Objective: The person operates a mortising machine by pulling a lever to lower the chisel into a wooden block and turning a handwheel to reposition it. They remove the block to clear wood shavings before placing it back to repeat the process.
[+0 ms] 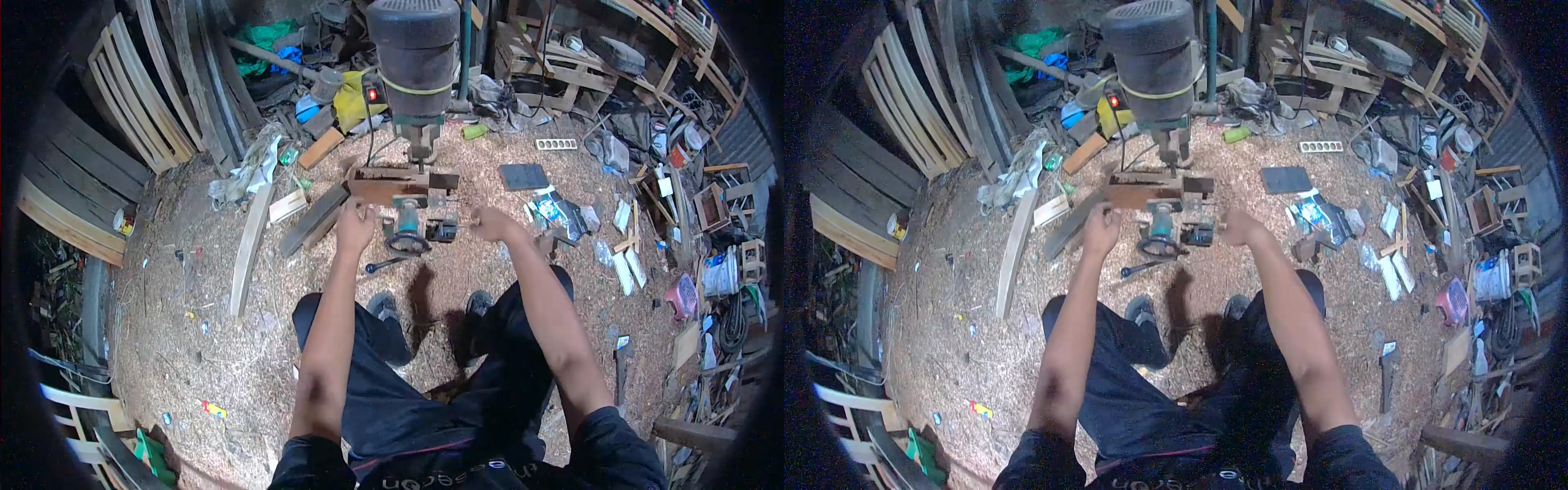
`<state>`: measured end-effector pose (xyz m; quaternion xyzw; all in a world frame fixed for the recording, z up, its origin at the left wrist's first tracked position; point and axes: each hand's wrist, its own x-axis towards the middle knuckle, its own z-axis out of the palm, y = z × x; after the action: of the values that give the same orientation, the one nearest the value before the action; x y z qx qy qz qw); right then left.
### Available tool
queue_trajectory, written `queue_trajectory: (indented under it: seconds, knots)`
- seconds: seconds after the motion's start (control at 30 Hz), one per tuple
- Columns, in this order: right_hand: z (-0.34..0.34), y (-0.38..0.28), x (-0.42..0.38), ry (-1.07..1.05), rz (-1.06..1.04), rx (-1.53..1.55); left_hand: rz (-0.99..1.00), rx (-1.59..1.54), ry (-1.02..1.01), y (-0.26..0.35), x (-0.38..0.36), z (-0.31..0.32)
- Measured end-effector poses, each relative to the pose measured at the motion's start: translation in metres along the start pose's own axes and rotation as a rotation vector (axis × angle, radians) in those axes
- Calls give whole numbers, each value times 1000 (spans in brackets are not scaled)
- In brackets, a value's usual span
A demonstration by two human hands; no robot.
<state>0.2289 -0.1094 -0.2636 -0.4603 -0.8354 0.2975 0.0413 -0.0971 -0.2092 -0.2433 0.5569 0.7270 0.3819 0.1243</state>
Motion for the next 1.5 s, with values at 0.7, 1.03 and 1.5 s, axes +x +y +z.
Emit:
queue_trajectory:
  seconds: [0.7, 1.03, 1.5]
  knots:
    - [-13, -53, -32, 68, -67, 93, -412, 291, -527, -117, -93, 99]
    - [-15, -42, -24, 39, -27, 74, -419, 349, -480, -116, -88, 108]
    - [-17, -37, -30, 60, -23, 80, -439, 352, -466, -112, -87, 108]
